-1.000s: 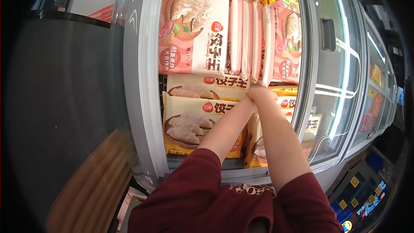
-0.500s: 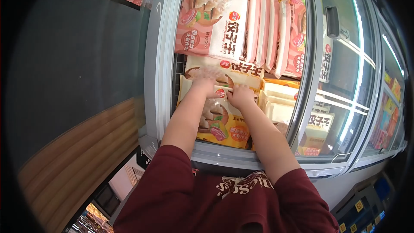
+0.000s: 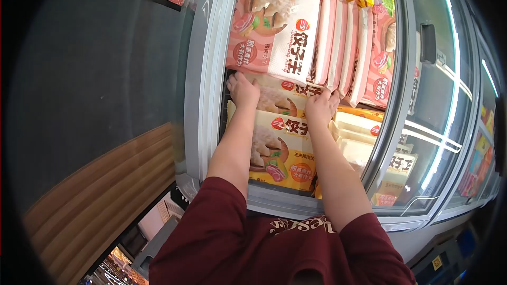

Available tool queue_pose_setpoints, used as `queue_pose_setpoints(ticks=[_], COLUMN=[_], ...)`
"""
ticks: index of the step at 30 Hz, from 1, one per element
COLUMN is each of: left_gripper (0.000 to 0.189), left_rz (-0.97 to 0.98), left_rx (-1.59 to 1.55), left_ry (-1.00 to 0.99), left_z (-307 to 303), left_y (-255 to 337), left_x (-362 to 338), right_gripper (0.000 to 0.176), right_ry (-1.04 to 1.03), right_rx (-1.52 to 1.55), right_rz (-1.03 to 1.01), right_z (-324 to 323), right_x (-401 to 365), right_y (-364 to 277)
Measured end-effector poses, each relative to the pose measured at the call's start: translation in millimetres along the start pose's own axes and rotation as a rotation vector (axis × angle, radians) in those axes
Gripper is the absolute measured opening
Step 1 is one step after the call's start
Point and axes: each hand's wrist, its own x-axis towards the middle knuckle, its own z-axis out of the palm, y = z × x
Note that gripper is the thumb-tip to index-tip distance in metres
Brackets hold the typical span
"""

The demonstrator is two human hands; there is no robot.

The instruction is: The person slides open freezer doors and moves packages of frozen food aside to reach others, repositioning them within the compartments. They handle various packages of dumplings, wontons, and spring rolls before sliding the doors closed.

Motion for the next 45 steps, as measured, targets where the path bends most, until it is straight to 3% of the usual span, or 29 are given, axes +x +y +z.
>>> queue_pose_setpoints(ticks=[1, 3, 7, 8, 11, 12, 15, 20, 23, 28, 31, 34, 36, 38, 39, 40, 45], left_gripper=[0.032, 0.035, 0.040, 0.049, 0.059, 0.067, 0.066, 0.061, 0.058, 0.052, 0.039, 0.039, 0.037, 0.036, 0.036, 0.036, 0.037], left_rz=[-0.038, -0.116, -0.286, -0.266, -0.576, -0.516, -0.509, -0.496, -0.478, -0.503, -0.414, 0.510, 0.596, 0.708, 0.665, 0.620, 0.509], left_rx=[-0.028, -0.081, -0.153, -0.139, 0.009, 0.054, 0.086, 0.024, 0.096, 0.130, 0.206, 0.274, 0.254, 0.272, 0.328, 0.383, 0.559], left_ry=[0.073, -0.107, -0.314, -0.333, -0.507, -0.588, -0.624, -0.484, -0.498, -0.581, -0.421, -0.362, -0.322, -0.254, -0.349, -0.445, -0.620], left_z=[5.7, 10.6, 8.8, 15.2, 6.9, 0.1, -8.0, -9.1, -25.2, -36.2, -26.5, -28.2, -21.2, -14.2, -14.7, -14.8, -4.0], left_y=[-2.8, -8.8, -14.1, -26.5, -16.8, -14.5, -9.2, -10.1, -1.7, 1.4, 17.5, 21.0, 13.1, 7.1, 9.6, 13.7, 31.1], left_x=[4.0, 12.8, 20.1, 20.9, 15.3, 15.0, 17.3, 6.8, 6.0, 7.9, 1.9, 1.6, 0.0, 3.7, 6.6, 9.3, 19.3], right_gripper=[0.031, 0.033, 0.046, 0.050, 0.056, 0.060, 0.062, 0.056, 0.050, 0.037, 0.031, 0.030, 0.031, 0.034, 0.036, 0.039, 0.042], right_ry=[-0.037, -0.109, 0.165, -0.030, -0.318, -0.245, -0.107, 0.011, -0.009, -0.385, -0.435, -0.341, -0.335, -0.276, -0.245, -0.382, -0.326], right_rx=[0.053, 0.158, 0.200, 0.193, 0.368, 0.299, 0.222, 0.338, 0.314, 0.205, 0.056, -0.112, -0.203, -0.101, -0.050, -0.007, 0.061], right_rz=[0.027, 0.092, 0.328, 0.465, 0.657, 0.625, 0.500, 0.357, 0.355, 0.416, 0.333, 0.081, -0.199, -0.320, -0.379, -0.378, -0.456], right_z=[-2.7, -10.0, 18.9, 12.9, -13.6, 1.1, -11.0, -15.7, -9.3, -19.8, -15.3, -10.0, -4.5, 17.2, 16.9, 16.0, 18.8], right_x=[-2.0, -8.2, 4.3, 18.9, 44.3, 41.9, 20.6, 8.2, 8.0, 18.5, 17.7, 0.9, -17.0, -17.9, -15.9, -9.7, -16.7], right_y=[-0.1, 2.3, 3.6, 4.2, 2.7, 12.5, -2.3, -1.3, 3.1, 6.9, 9.9, 3.3, 5.8, 23.6, 23.5, 24.4, 8.8])
